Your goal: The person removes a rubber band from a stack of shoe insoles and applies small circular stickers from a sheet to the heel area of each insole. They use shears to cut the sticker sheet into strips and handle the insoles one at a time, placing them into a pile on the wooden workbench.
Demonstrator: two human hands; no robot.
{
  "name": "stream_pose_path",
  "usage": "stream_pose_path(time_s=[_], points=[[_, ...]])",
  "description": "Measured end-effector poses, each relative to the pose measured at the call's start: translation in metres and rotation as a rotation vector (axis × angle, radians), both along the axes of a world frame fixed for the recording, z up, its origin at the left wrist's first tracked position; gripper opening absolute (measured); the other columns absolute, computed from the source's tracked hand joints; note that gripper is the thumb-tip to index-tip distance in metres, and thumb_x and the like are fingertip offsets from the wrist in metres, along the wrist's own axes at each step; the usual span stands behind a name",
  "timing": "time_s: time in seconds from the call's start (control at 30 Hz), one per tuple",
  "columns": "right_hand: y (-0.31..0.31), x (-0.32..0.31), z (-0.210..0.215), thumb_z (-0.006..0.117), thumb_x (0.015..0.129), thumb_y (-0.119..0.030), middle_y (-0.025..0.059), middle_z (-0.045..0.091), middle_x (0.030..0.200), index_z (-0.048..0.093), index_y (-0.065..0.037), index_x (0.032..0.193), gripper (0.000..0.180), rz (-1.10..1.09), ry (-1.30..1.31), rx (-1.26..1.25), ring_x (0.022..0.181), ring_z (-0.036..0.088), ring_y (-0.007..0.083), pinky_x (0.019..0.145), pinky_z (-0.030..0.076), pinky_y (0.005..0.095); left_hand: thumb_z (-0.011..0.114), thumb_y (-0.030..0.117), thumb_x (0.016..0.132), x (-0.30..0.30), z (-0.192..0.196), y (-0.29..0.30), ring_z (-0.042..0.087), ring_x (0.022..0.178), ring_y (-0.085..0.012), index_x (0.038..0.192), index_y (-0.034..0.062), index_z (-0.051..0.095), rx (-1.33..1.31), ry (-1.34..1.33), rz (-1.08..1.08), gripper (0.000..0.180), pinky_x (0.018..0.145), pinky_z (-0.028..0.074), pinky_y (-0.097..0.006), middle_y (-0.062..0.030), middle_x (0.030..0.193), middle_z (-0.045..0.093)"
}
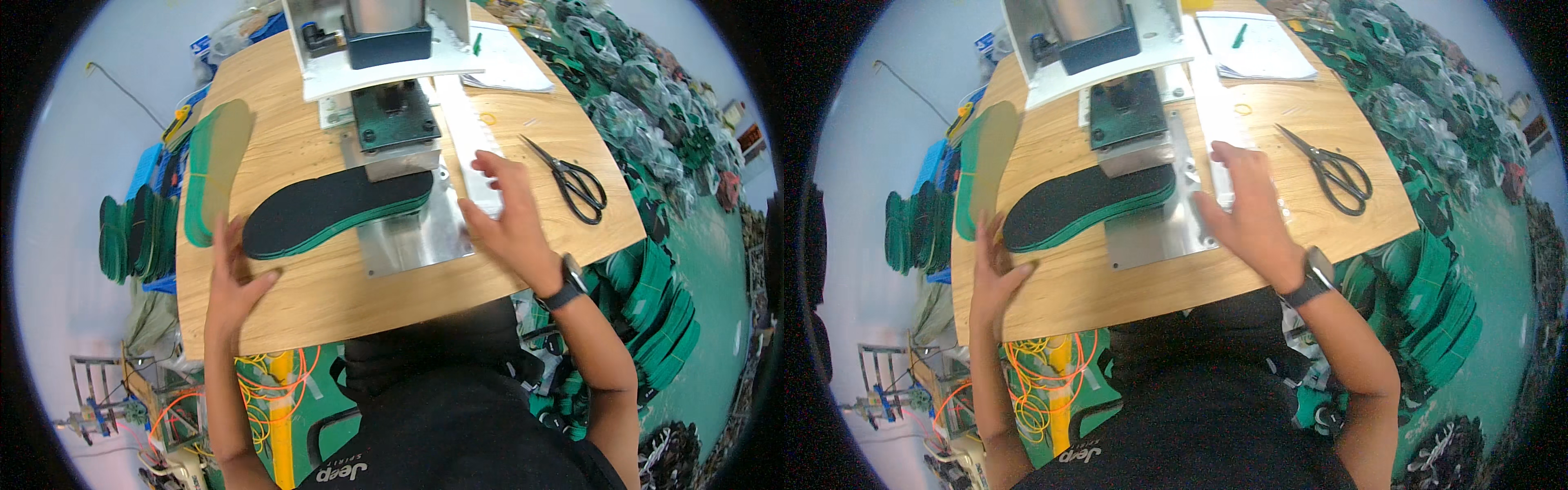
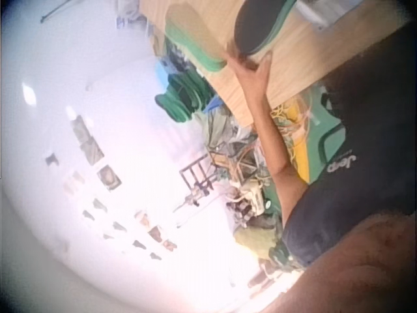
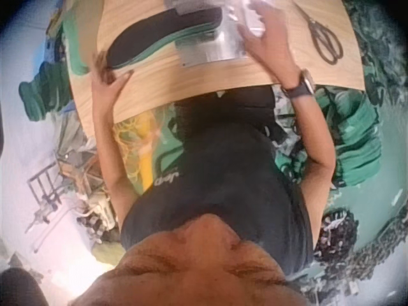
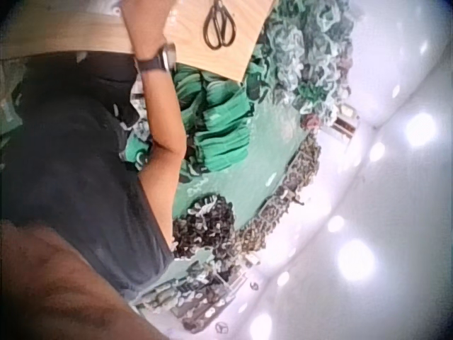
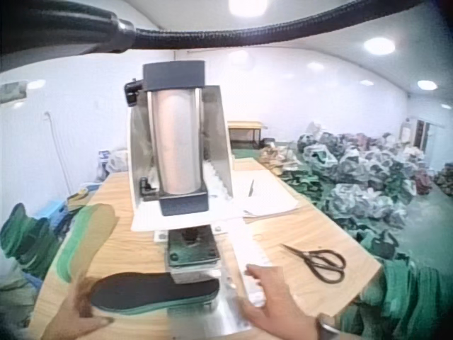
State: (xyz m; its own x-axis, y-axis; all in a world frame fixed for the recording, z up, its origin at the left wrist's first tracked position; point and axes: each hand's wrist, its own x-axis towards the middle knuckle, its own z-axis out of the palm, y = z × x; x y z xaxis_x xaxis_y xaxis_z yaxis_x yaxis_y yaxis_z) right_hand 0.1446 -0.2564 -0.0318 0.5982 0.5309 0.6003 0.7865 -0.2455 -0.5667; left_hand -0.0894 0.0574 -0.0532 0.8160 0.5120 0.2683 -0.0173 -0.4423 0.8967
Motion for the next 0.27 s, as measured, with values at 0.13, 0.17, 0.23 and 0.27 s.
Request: stream_pose_path(time_s=[0.13,0.17,0.23,0.27], points=[[-0.069,0.002,0.013,0.071,0.075,-0.006,0.0164,0.058,0.103,0.061,-0.001,0.107,0.034,-0.146,-0.133,-0.245,0.100,0.051,0.0339,0.087,0.043,0.0409,0.069,0.005,0.080,-0.036,0.005,-0.032,0.054,0.114,-0.0200,0.141,0.0043,0.039,0.160,0.008,0.186,0.068,0.094,0.044,-0.031,-0.0126,0.131,0.052],[-0.079,0.001,0.009,0.071,0.075,-0.006,0.0162,0.058,0.102,0.062,-0.001,0.105,0.032,-0.163,-0.153,-0.313,0.099,0.051,0.0334,0.086,0.043,0.0409,0.067,0.004,0.083,-0.041,0.000,-0.039,0.055,0.110,-0.0177,0.138,0.0033,0.043,0.085,0.003,0.180,0.060,0.092,0.044,-0.029,-0.0110,0.127,0.054],[-0.089,0.001,-0.008,0.072,0.076,-0.007,0.0159,0.058,0.102,0.063,-0.003,0.105,0.031,-0.179,-0.068,-0.359,0.099,0.052,0.0331,0.088,0.042,0.0423,0.059,0.003,0.091,-0.033,0.001,-0.060,0.056,0.097,-0.0106,0.125,0.0009,0.053,-0.044,-0.042,0.072,0.035,0.087,0.045,-0.026,-0.0053,0.110,0.059],[-0.093,0.003,-0.022,0.073,0.076,-0.009,0.0159,0.058,0.102,0.063,-0.004,0.106,0.032,-0.182,0.037,-0.334,0.098,0.052,0.0333,0.089,0.041,0.0436,0.060,0.006,0.091,-0.032,-0.005,-0.062,0.056,0.100,-0.0125,0.129,0.0027,0.051,-0.041,0.049,0.034,0.039,0.087,0.045,-0.025,-0.0063,0.114,0.059]])
